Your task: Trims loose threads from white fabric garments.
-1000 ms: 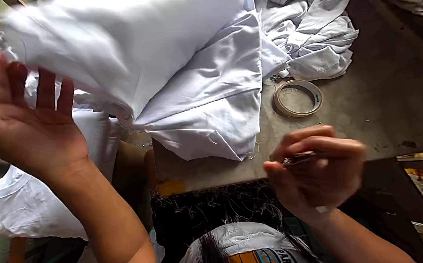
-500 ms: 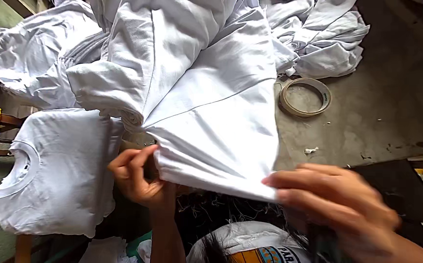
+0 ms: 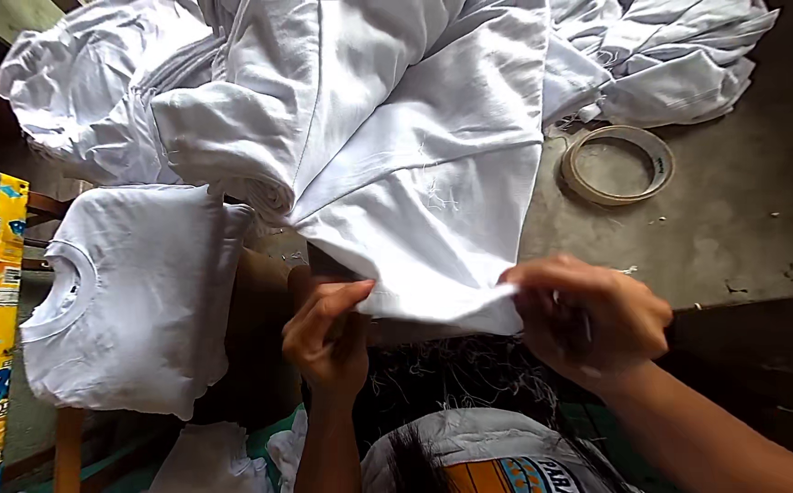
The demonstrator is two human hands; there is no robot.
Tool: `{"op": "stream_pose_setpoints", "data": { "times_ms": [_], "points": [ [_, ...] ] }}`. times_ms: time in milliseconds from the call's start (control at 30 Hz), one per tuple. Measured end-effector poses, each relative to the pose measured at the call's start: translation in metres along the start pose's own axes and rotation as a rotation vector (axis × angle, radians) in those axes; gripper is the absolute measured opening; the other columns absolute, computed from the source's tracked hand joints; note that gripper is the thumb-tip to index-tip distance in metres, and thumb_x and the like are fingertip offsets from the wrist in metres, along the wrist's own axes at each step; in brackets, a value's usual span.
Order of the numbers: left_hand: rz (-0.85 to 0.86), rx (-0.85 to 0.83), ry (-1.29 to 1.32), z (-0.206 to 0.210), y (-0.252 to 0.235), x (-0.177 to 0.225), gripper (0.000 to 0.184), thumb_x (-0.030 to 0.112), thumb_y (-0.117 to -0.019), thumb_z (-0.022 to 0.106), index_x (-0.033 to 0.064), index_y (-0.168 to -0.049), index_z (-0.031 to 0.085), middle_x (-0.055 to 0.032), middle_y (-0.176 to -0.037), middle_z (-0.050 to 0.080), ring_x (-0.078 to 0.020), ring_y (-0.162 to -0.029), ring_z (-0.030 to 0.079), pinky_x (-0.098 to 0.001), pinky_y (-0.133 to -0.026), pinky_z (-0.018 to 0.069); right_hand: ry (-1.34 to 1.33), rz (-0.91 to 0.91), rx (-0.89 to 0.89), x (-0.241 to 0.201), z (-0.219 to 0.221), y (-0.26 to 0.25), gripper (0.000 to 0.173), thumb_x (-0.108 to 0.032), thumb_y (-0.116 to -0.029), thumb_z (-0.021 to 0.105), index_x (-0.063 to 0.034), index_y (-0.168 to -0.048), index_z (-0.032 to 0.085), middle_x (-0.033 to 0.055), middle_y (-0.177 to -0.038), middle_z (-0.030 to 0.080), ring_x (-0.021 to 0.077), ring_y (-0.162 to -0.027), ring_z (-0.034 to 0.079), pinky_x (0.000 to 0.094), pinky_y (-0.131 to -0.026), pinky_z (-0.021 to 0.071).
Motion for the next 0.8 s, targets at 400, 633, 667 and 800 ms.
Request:
{"op": "stream_pose_setpoints", "data": {
  "times_ms": [400, 633, 667, 800],
  "points": [
    [-0.304, 0.217, 0.604, 0.006, 0.003, 0.009, 0.014, 0.016, -0.0924, 0.073, 0.0193, -0.105, 0.079, 0.0085, -0.096, 0.077, 0.0009, -0.089, 0.071, -0.0175, -0.081, 0.0583, -0.165, 0.295, -0.211, -0.042, 0.036, -0.007, 0.026, -0.022, -0.1058, 0.049, 0.0014, -0.115, 0.054, 0.0111, -0.088, 0.062, 0.0123, -0.070, 0.060, 0.0245, -0.060, 0.0498],
    [-0.283, 0.122, 0.518, -0.006, 0.014, 0.032, 0.012, 0.025, -0.0993, 0.065, 0.0179, -0.103, 0.074, 0.0083, -0.101, 0.075, -0.0012, -0.101, 0.069, -0.0190, -0.091, 0.0547, -0.453, 0.264, -0.238, -0.068, 0.052, 0.001, 0.021, -0.019, -0.1054, 0.051, 0.0006, -0.112, 0.050, 0.0063, -0.081, 0.061, 0.0020, -0.071, 0.059, 0.0117, -0.068, 0.0485],
    [-0.280, 0.129, 0.511, -0.004, 0.015, 0.032, 0.012, 0.024, -0.0991, 0.065, 0.0171, -0.102, 0.074, 0.0078, -0.100, 0.075, -0.0013, -0.099, 0.069, -0.0184, -0.089, 0.0550, -0.483, 0.271, -0.240, -0.069, 0.053, -0.002, 0.021, -0.019, -0.1055, 0.051, 0.0010, -0.112, 0.049, 0.0058, -0.080, 0.059, 0.0012, -0.069, 0.057, 0.0110, -0.067, 0.0476],
    [-0.259, 0.104, 0.480, 0.002, 0.018, 0.031, 0.012, 0.024, -0.0989, 0.066, 0.0161, -0.102, 0.074, 0.0090, -0.100, 0.074, 0.0013, -0.099, 0.068, -0.0161, -0.089, 0.0544, -0.553, 0.309, -0.222, -0.070, 0.056, -0.012, 0.022, -0.017, -0.1046, 0.052, 0.0024, -0.114, 0.047, 0.0039, -0.078, 0.059, -0.0019, -0.069, 0.057, 0.0099, -0.067, 0.0478]
  ]
}}
Point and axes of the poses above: each hand's wrist, its own y-axis away from the middle knuckle, its own z-axis out of the palm, x = y × z, the point moved 1 cm from there along -y, towards the middle knuckle
